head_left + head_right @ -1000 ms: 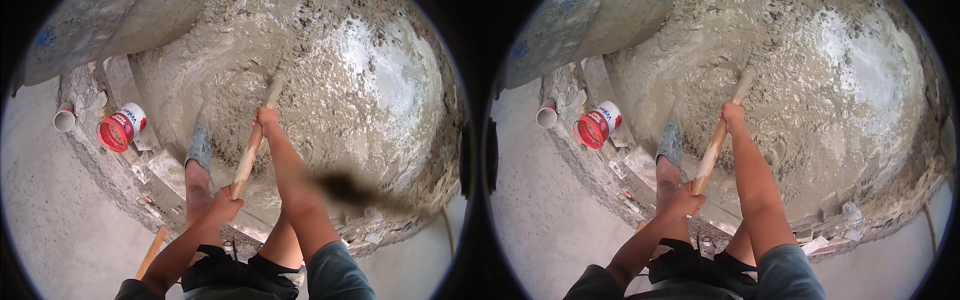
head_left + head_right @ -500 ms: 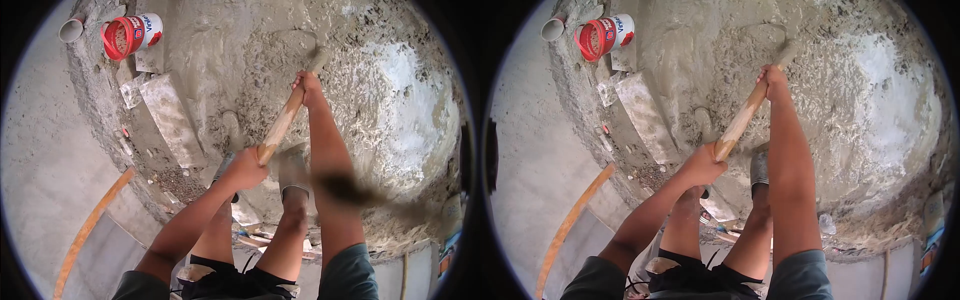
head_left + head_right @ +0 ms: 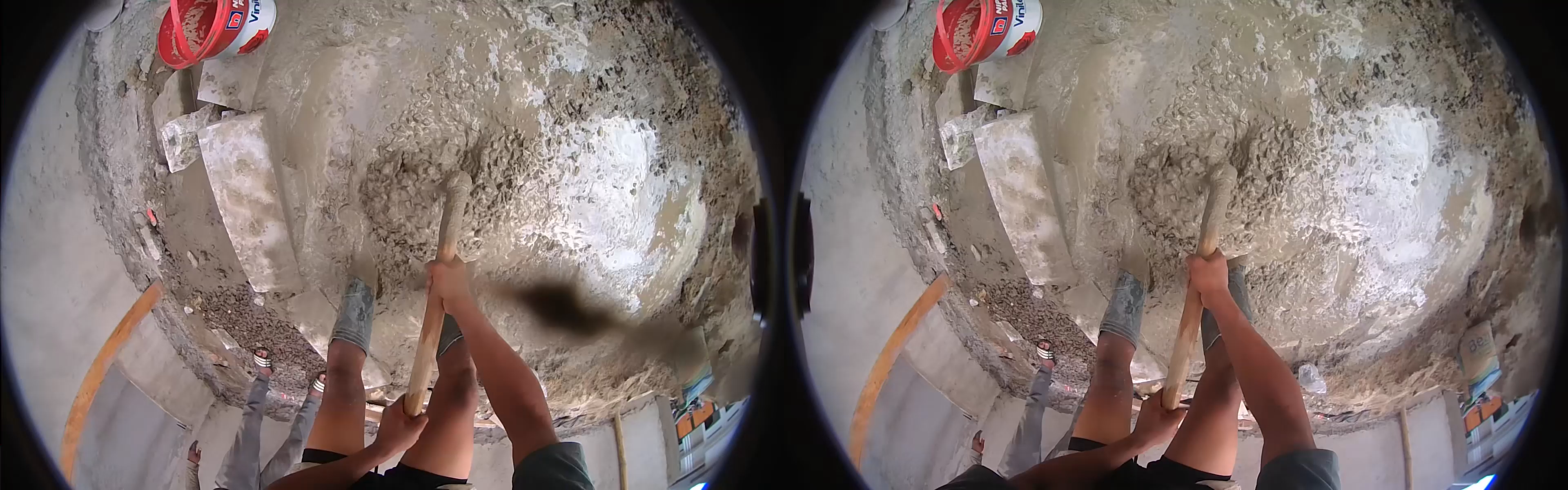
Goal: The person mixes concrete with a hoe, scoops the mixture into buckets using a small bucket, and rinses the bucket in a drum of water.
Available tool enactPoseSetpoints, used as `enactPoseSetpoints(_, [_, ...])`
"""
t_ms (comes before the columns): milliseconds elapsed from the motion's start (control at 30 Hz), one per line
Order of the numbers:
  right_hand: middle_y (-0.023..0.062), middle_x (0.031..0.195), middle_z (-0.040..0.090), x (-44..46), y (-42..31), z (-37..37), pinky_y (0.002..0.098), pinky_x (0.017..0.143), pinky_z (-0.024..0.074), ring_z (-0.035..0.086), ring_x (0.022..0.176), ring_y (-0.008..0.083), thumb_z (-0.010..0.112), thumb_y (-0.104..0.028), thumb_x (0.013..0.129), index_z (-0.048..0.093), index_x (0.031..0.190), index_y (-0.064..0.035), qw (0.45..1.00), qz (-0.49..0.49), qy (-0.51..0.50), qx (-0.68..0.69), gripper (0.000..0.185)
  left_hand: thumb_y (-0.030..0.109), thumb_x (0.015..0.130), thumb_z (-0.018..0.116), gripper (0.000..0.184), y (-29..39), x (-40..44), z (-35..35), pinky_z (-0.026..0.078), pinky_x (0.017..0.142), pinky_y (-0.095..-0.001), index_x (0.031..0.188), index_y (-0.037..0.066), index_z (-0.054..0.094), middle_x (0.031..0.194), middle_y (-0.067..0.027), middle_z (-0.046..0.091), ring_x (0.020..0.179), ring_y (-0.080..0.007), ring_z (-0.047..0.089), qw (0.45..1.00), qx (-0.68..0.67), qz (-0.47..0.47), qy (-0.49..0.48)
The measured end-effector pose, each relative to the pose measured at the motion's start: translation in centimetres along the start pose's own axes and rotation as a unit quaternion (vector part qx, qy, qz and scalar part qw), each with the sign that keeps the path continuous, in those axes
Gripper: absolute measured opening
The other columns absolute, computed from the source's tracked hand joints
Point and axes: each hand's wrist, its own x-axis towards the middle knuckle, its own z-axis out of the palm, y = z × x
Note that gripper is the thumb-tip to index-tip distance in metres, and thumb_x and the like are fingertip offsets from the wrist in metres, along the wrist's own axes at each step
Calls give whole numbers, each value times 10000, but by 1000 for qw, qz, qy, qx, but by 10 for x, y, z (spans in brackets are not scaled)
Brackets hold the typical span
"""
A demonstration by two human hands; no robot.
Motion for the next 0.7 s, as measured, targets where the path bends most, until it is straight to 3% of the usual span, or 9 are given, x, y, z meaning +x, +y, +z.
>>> enactPoseSetpoints(100, [75, 666, 554, -36, -34, 4, 338, 454, 470, 554, 527, 173, 627, -54, 824, 532, 899, 8, 999, -36, -36, 11, 136, 180, 816, 688, 423, -12, -29, 8, 544, 685, -436, 1168, -24, 572, 792, -196, 691, 793, -345, 716, 997, 10, 79, 17])
enactPoseSetpoints(133, [71, 673, 550, -52, -51, -1, 335, 457, 470, 550, 535, 168, 623, -50, 832, 531, 912, 4, 996, -56, -54, 33, 134, 183, 823, 695, 394, 1, -24, 3, 546, 668, -460, 1139, -15, 567, 759, -216, 679, 801, -380, 712, 985, 6, 165, 38])
enactPoseSetpoints(167, [61, 680, 537, -61, -87, 0, 334, 452, 463, 537, 529, 162, 614, -43, 841, 533, 920, -3, 996, -62, -27, 61, 120, 182, 826, 705, 361, 20, -8, -3, 544, 661, -440, 1096, -12, 566, 729, -198, 666, 752, -366, 710, 984, 19, 174, 32])
enactPoseSetpoints(267, [41, 735, 512, -1, -198, 9, 309, 511, 468, 510, 594, 139, 605, -48, 872, 541, 944, -7, 972, -176, -46, 148, 104, 153, 814, 705, 270, 110, 86, -47, 527, 595, -439, 1001, 5, 580, 669, -208, 637, 698, -399, 691, 954, 49, 282, 84])
enactPoseSetpoints(300, [38, 742, 511, 31, -237, 15, 303, 532, 470, 507, 613, 133, 604, -53, 882, 538, 944, -5, 964, -201, -44, 165, 102, 130, 794, 701, 249, 148, 118, -72, 519, 570, -445, 970, 2, 579, 675, -219, 644, 682, -402, 685, 919, 82, 354, 154])
enactPoseSetpoints(400, [18, 703, 486, 123, -317, 48, 288, 527, 469, 477, 580, 123, 592, -46, 892, 512, 898, -38, 933, -245, -84, 250, 80, 134, 759, 710, 258, 254, 151, -161, 523, 590, -440, 947, -11, 609, 720, -232, 662, 702, -400, 684, 887, 145, 391, 200])
enactPoseSetpoints(533, [100, 613, 525, 149, -252, 109, 376, 503, 497, 542, 509, 235, 593, -30, 813, 531, 725, 3, 980, -143, -45, 129, 113, 119, 763, 686, 223, 189, 151, -165, 503, 569, -413, 923, -12, 605, 675, -195, 647, 608, -343, 663, 910, 106, 342, 211])
enactPoseSetpoints(667, [94, 613, 547, 120, -169, 135, 376, 458, 487, 548, 485, 221, 640, -30, 788, 575, 730, 14, 994, -69, -66, 58, 97, 101, 768, 654, 197, 121, 110, -130, 444, 524, -370, 865, -33, 547, 618, -102, 567, 550, -174, 571, 965, -15, 215, 148])
enactPoseSetpoints(700, [97, 610, 547, 109, -147, 134, 378, 454, 487, 548, 481, 221, 641, -31, 789, 581, 735, 16, 996, -45, -70, 44, 94, 118, 772, 648, 202, 108, 92, -117, 472, 541, -391, 880, -24, 554, 627, -144, 598, 575, -250, 624, 970, -28, 192, 144])
